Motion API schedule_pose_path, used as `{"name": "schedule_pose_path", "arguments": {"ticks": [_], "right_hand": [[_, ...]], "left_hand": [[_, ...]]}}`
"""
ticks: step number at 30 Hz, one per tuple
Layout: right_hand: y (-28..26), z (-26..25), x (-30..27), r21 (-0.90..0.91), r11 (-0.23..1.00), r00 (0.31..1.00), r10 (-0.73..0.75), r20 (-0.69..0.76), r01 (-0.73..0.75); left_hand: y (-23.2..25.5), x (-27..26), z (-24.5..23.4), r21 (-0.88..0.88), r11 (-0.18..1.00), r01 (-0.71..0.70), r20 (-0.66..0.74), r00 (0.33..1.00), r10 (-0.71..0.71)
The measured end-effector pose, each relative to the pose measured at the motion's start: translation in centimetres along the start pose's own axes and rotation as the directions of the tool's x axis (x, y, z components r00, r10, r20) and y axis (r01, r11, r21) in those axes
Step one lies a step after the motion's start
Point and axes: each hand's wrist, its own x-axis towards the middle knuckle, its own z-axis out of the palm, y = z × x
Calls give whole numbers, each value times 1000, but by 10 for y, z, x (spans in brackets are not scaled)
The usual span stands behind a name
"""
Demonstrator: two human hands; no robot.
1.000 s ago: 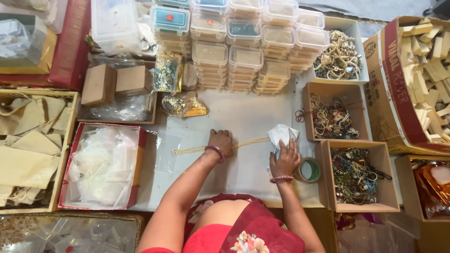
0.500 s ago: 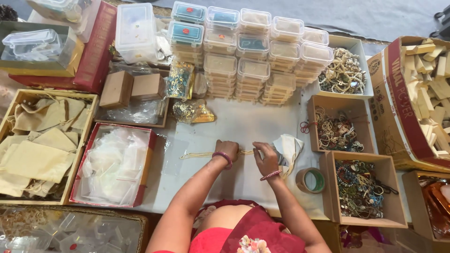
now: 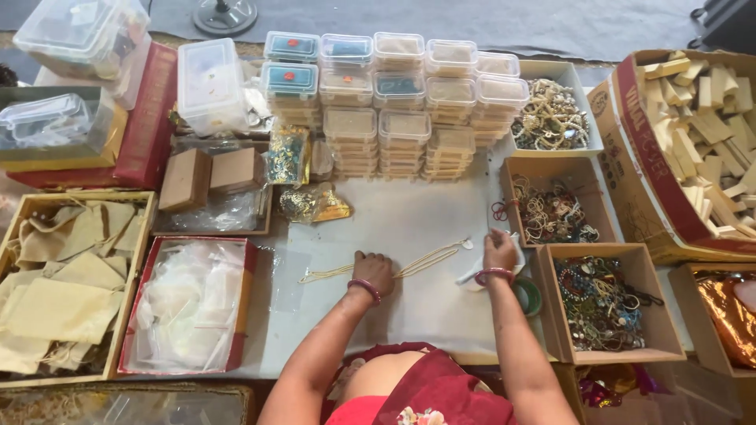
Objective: The person cleans a gold necklace with a white cloth on a table covered with various boxes and containers. They then fold the necklace, place it into a small beige pouch, and put the pouch into a clear plastic container.
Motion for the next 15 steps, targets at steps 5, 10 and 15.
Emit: {"name": "schedule_pose_path", "arguments": {"ticks": [5,10,15], "right_hand": [[-113,8,-75,146,964,765,-264,588,221],[-127,38,-99,267,937,592,-351,726,227],[-135,38,-86,551,806,585,-344,735,-218]], "left_hand": [[-1,22,-35,-541,814,212,288,956,-58],[-4,28,-90,-796,600,78,72,997,-35],[-26,25,-118,-966,243,88,137,972,191]]}}
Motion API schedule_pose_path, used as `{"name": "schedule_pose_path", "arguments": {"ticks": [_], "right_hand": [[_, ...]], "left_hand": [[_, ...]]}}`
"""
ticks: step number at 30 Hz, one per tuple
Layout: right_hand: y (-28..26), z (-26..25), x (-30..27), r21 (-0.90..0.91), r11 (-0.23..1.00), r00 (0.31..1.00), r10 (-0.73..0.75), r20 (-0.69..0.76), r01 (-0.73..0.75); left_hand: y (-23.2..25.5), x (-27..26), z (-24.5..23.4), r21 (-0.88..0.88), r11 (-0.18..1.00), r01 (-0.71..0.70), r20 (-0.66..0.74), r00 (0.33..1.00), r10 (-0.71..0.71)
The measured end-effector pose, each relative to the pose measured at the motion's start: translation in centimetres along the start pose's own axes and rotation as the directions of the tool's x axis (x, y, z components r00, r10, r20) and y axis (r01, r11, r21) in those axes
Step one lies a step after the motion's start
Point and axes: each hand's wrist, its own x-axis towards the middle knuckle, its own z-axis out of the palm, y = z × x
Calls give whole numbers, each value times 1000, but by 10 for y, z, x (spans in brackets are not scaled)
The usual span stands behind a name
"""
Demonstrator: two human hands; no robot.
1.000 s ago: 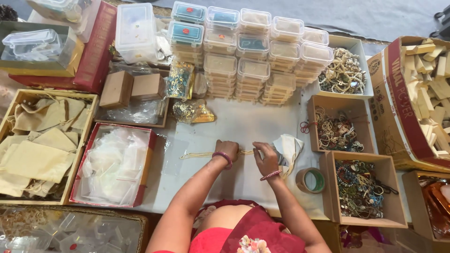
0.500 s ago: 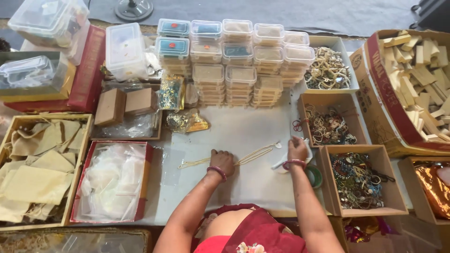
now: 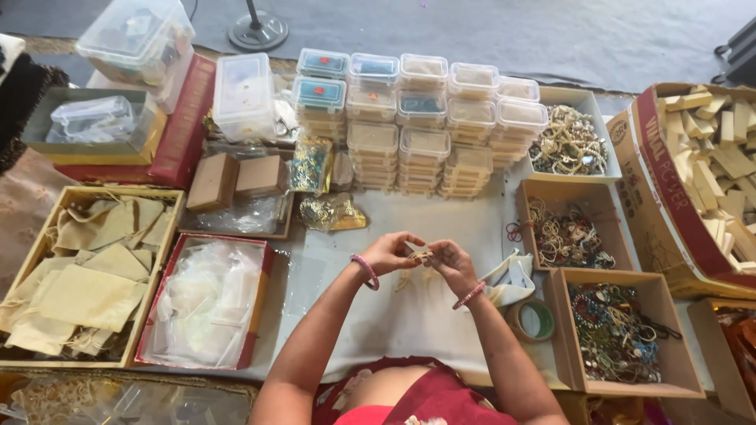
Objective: The person cleans a gold necklace with a white cloth on a table covered with various boxes and containers. They then fold the necklace, place it into a small beige pouch, and put the pouch into a clear plastic container.
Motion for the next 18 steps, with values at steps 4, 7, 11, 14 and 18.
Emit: {"name": "schedule_pose_path", "arguments": {"ticks": [4,7,11,14,18], "right_hand": [[-11,3,-2,67,997,999,-36,11,35],[-34,15,-8,-6,1000,999,12,36,-12],[-88,53,-13,-597,724,927,-364,95,345],[-87,56,-14,-735,576,893,-441,88,357],[-73,52,-12,-737,610,921,-388,40,289]], "left_hand": [[5,-5,-5,-120,993,0,68,998,8],[0,-1,-5,-255,967,-7,100,994,34],[-13,5,-4,-255,967,-14,45,999,26],[-7,0,1,-268,963,41,40,999,-31],[-6,-3,2,-336,940,66,-19,997,-77]]}}
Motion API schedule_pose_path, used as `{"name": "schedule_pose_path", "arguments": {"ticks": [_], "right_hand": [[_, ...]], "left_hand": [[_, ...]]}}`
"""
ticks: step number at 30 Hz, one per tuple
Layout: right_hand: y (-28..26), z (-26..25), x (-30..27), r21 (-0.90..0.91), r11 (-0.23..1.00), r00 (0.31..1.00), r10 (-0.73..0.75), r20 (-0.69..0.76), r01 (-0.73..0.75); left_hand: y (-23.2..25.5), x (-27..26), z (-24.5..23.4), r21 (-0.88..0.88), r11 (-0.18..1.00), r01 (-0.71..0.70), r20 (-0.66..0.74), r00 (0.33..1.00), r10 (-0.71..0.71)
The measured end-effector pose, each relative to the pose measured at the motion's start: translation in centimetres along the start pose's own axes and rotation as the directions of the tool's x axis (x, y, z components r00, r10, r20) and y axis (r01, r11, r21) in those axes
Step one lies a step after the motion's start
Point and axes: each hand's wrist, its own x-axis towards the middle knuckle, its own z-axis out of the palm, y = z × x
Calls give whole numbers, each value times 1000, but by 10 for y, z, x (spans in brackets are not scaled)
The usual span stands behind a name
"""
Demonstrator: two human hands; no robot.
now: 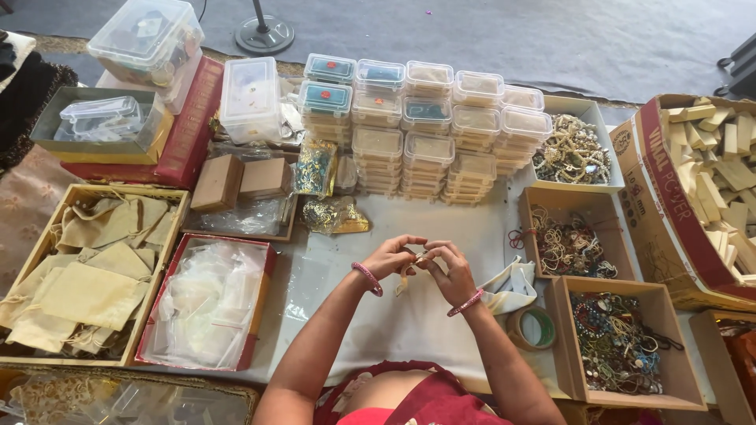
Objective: The person cleans a gold necklace with a white cloth on a table covered with various boxes and containers. They then fold the necklace, place it into a small beige pouch, and put the pouch into a clear plastic container.
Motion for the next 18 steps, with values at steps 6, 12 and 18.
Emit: {"name": "schedule_pose_path", "arguments": {"ticks": [6,12,18], "right_hand": [[-22,-2,2,-56,995,997,-78,16,78],[14,7,-8,-62,998,1000,16,16,-15],[-8,5,-5,-80,994,997,-69,19,71]], "left_hand": [[-8,2,-4,23,997,-77,9,997,77],[-3,-4,-2,105,991,-87,30,996,84],[18,-17,9,189,982,-17,-41,999,25]]}}
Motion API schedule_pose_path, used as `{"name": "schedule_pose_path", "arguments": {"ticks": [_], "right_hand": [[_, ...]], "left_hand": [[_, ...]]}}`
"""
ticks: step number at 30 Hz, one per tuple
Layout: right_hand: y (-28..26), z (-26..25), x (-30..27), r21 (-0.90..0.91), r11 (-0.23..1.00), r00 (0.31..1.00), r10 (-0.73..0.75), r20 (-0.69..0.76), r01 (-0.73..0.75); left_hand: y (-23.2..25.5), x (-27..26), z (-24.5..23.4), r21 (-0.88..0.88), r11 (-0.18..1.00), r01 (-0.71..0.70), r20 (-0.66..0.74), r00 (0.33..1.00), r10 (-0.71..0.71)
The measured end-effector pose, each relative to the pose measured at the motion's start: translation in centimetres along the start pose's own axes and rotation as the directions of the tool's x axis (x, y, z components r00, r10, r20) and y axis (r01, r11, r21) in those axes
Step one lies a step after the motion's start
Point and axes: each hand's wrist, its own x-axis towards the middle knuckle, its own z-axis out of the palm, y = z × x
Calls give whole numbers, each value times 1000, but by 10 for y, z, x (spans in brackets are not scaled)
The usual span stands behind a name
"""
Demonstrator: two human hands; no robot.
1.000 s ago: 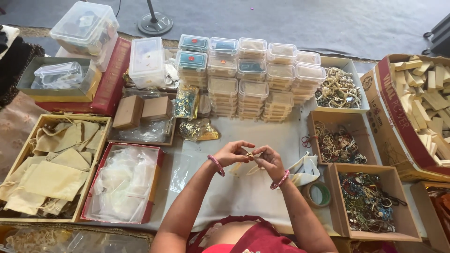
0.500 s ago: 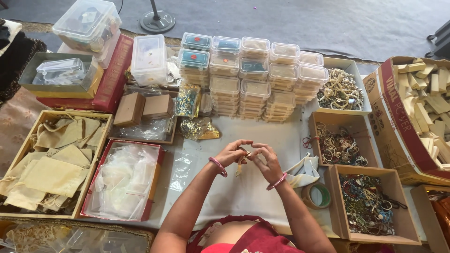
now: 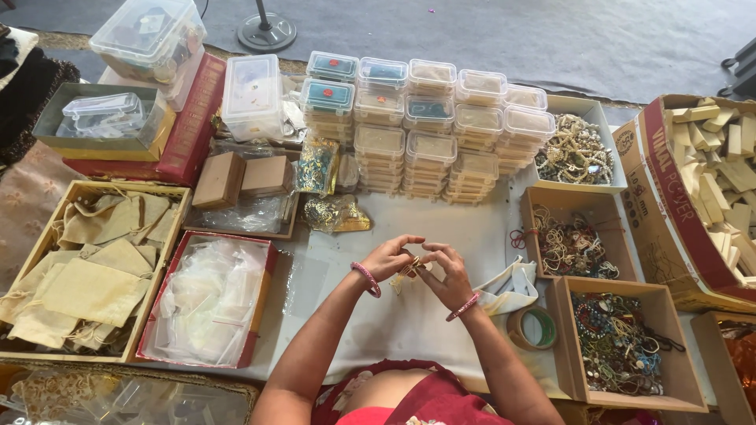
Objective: The person cleans a gold necklace with a white cloth on a table covered with various boxes and containers. They then fold the necklace, place it into a small beige pouch, and put the pouch into a clear plastic container.
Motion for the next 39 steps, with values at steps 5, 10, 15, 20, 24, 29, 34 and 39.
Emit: {"name": "schedule_pose_path", "arguments": {"ticks": [5,10,15,20,24,29,34,39], "right_hand": [[7,1,-5,-14,998,998,58,15,-58],[15,1,-8,156,963,975,222,10,-221],[67,28,-26,745,533,912,313,266,-401],[67,27,-26,777,466,901,301,311,-424],[61,14,-19,721,536,897,306,319,-439],[78,-26,-18,23,929,899,352,261,-370],[66,-66,-29,-699,650,856,505,106,-297],[69,-69,-59,-918,334,809,587,24,-215]], "left_hand": [[-9,2,1,44,999,0,-1,1000,0],[-7,0,5,21,1000,12,7,1000,-12],[-32,13,2,-111,993,-37,57,997,44],[-16,7,7,156,986,-53,1,999,54],[-12,7,14,677,736,16,-39,999,13],[-5,7,34,861,506,54,-111,990,85],[-15,29,57,929,366,56,-155,956,249],[-10,50,68,431,883,-188,-94,963,251]]}}
